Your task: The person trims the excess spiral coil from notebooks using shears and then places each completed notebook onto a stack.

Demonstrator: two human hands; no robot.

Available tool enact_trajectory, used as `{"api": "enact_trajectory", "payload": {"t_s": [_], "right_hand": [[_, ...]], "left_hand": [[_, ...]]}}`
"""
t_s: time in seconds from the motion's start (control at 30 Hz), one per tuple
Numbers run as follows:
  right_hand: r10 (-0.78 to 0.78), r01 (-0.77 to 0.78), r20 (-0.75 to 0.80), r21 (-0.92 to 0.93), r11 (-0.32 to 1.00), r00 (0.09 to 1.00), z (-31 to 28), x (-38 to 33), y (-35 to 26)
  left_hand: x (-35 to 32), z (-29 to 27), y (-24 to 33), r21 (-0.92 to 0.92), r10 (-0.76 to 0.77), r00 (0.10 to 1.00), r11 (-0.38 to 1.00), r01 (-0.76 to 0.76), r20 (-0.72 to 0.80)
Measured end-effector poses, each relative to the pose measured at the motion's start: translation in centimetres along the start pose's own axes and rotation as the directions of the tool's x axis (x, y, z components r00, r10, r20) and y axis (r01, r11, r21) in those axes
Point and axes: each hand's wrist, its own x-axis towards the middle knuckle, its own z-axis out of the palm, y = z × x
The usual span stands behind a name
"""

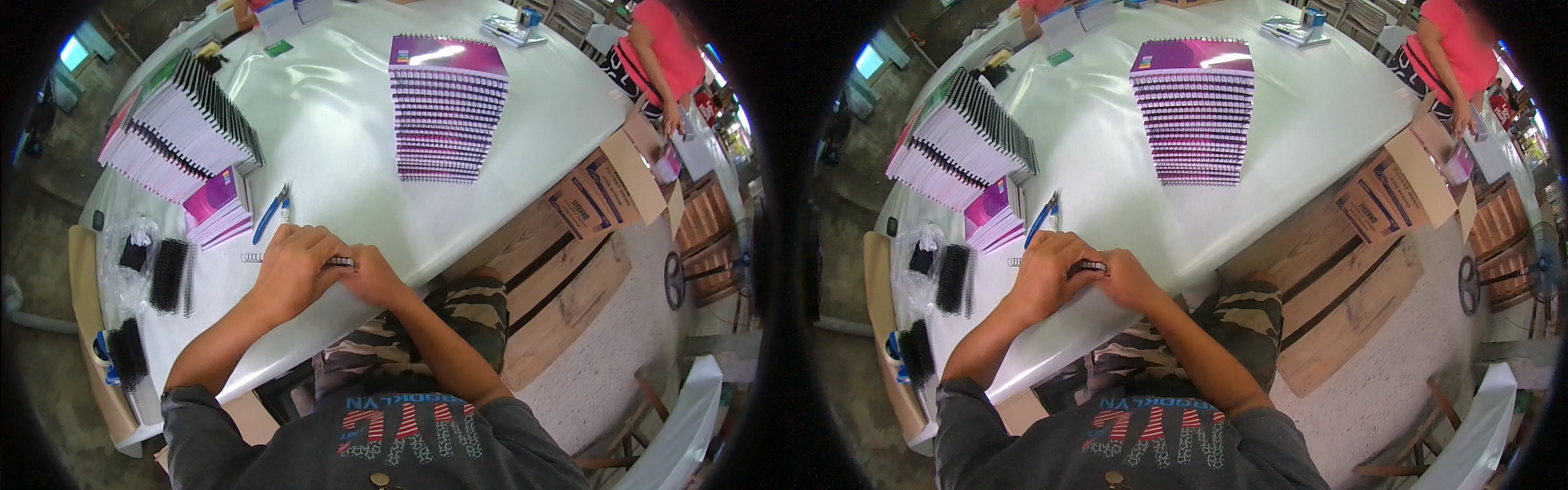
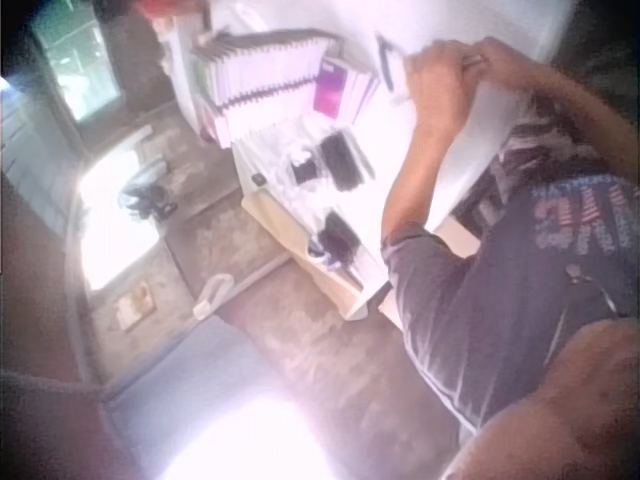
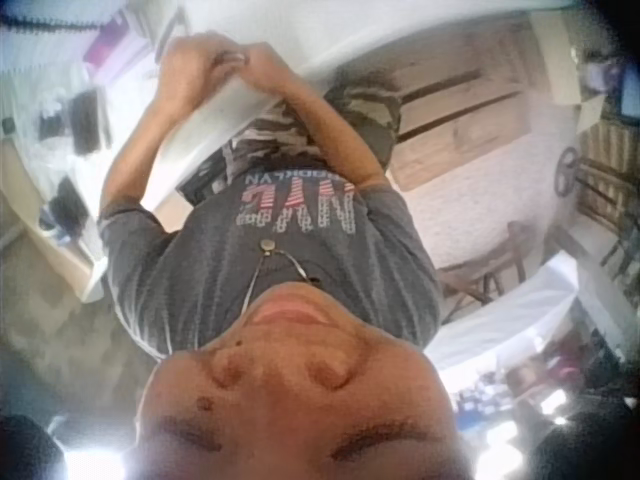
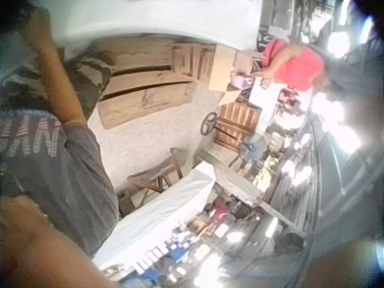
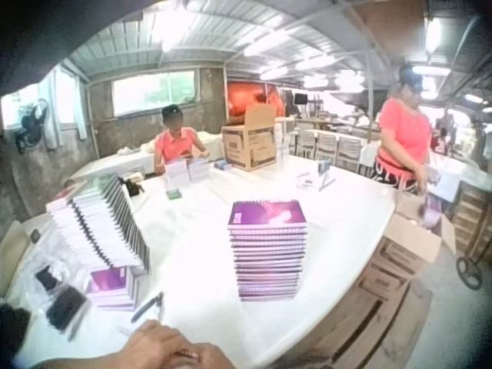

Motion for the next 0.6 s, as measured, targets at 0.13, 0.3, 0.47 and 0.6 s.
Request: {"api": "enact_trajectory", "payload": {"t_s": [0.13, 0.3, 0.47, 0.6], "right_hand": [[-0.003, -0.043, 0.192, 0.233, 0.972, 0.981, -1.6, -1.4, -1.4], [-0.217, -0.075, 0.243, 0.811, 0.580, 0.945, -2.1, -3.3, -2.3], [-0.351, 0.351, 0.014, -0.066, 0.934, 0.936, -4.8, -1.6, -8.6], [-0.086, 0.104, -0.227, 0.067, 0.992, 0.970, -4.9, -1.7, -8.8]], "left_hand": [[0.2, -0.6, 0.4, -0.058, 0.105, 0.976, 0.991, -0.118, -0.190], [0.7, -2.2, 1.5, -0.363, 0.274, 0.921, 0.858, -0.364, -0.275], [1.4, -0.3, -0.2, -0.758, 0.203, 0.899, 0.485, -0.437, -0.389], [1.5, 0.6, -2.8, -0.991, 0.064, 0.996, 0.117, -0.061, -0.054]]}}
